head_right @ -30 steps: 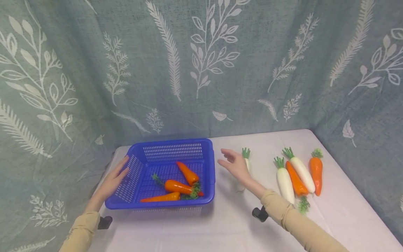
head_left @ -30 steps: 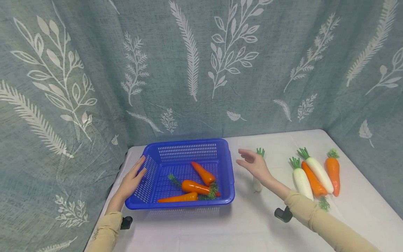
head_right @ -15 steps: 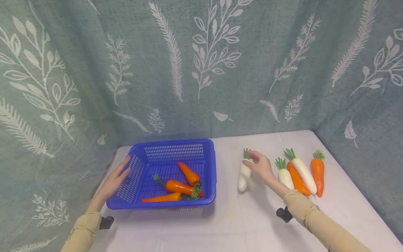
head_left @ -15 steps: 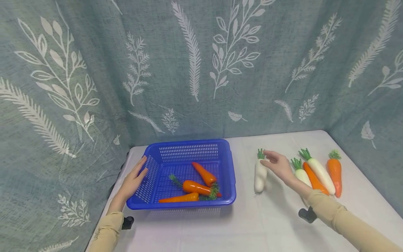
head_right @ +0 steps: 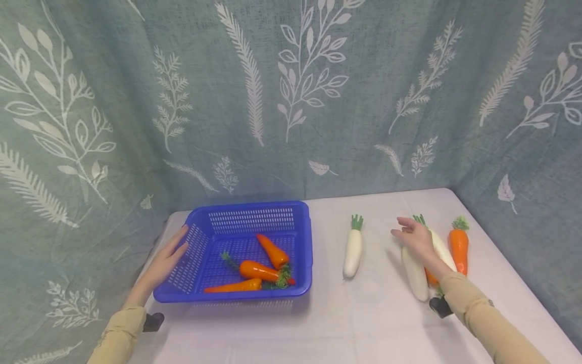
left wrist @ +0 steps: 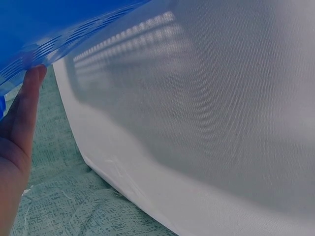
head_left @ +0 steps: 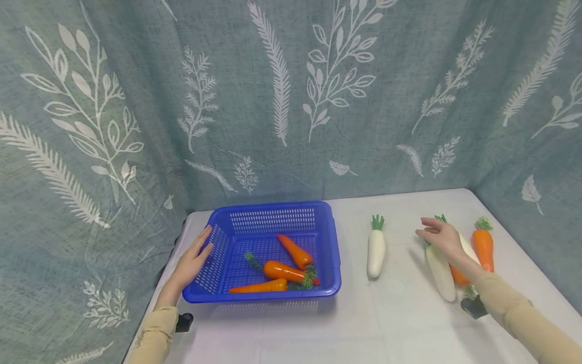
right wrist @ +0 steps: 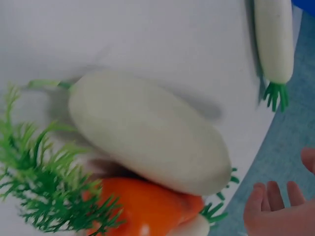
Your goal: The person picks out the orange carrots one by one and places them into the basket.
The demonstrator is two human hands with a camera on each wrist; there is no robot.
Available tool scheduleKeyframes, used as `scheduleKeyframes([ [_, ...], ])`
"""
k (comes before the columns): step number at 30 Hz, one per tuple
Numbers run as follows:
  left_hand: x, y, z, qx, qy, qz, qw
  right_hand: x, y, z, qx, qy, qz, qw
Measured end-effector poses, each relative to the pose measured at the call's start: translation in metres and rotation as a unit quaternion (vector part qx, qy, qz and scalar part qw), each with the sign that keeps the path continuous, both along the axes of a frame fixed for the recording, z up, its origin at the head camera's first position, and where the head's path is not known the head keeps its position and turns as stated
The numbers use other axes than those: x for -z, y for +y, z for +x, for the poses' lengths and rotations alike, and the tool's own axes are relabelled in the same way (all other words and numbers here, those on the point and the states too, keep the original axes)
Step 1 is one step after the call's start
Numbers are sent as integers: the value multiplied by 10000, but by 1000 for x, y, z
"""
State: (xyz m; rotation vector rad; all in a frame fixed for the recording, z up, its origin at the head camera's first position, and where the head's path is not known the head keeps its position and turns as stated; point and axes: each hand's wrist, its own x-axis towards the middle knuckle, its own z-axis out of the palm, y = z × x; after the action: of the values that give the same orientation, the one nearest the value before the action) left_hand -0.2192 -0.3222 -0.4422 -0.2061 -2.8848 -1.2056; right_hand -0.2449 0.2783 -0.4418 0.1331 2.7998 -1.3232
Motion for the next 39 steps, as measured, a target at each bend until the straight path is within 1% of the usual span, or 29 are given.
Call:
scheduleKeyframes([
  [3, 1, 0, -1, -7, -44, 28, 10000, 2, 9, 4, 53, -89, 94, 9999],
  [9, 2, -1, -1, -19, -87, 51, 9999, 8, 22, 8, 119, -465, 329, 9983],
  [16, 0, 1, 0, -19, -61, 32, 10000, 12, 29, 11, 352, -745, 465, 9955],
  [20, -1, 1, 1, -36, -68, 38, 10000, 16, 32, 14, 374, -708, 441, 9958],
  [24, -3, 1, 1, -49, -47, 62, 10000, 22, 32, 13, 575, -712, 436, 9949],
  [26, -3, 2, 2, -46, -28, 55, 10000, 26, 31, 13, 708, -787, 446, 9934],
  [29, -3, 2, 2, -39, 3, 37, 10000, 29, 30, 13, 801, -872, 430, 9920],
  [32, -3, 2, 2, -50, 19, 13, 10000, 31, 30, 14, 736, -832, 551, 9923],
  [36, -4, 2, 3, -73, -6, 15, 10000, 33, 32, 15, 543, -679, 768, 9932],
  [39, -4, 3, 3, -71, -32, 24, 10000, 36, 33, 14, 543, -664, 828, 9929],
])
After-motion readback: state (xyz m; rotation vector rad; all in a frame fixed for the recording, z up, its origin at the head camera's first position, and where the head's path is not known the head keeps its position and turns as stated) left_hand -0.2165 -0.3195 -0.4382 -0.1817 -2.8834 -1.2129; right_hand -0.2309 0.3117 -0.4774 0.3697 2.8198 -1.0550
